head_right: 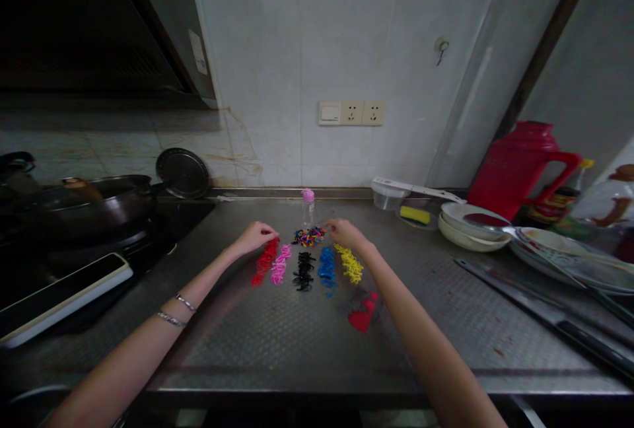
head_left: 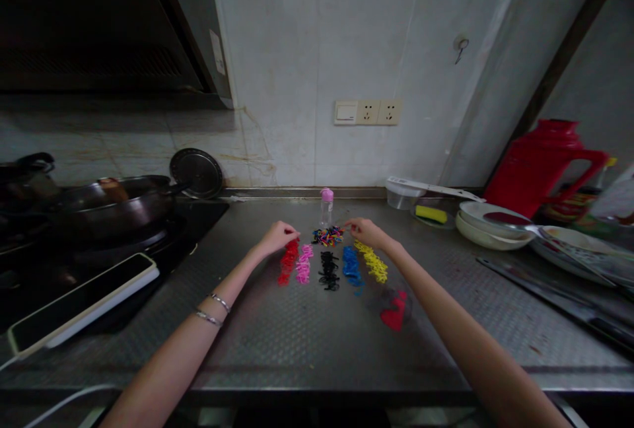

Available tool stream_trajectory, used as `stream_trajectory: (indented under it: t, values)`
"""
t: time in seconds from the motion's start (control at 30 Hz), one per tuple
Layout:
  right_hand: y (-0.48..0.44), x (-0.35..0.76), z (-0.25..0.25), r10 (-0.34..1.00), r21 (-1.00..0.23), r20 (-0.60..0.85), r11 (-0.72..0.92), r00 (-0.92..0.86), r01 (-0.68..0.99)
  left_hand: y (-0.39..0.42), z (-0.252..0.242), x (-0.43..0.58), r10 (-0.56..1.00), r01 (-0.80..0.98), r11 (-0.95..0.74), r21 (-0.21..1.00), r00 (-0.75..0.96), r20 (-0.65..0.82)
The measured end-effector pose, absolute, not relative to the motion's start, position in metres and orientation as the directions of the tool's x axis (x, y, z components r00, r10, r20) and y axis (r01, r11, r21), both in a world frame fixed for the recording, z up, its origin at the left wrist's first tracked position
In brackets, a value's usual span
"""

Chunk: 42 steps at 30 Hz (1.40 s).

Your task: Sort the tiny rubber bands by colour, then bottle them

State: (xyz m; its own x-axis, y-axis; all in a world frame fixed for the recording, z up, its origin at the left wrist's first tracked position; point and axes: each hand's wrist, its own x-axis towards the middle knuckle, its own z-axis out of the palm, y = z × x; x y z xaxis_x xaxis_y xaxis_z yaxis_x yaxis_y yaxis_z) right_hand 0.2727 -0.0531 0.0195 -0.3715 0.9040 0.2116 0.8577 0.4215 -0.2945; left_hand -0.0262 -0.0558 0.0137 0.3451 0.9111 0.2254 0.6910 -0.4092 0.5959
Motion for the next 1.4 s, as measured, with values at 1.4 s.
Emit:
stream_trajectory:
  t: [1.4]
  values:
    - [-0.064,0.314,0.007,0.919,-0.412,0.328,0.349,-0.22,0.842,-0.029,0.032,0.068,0.736,0.657,-0.664,0.357,0.659,0.156]
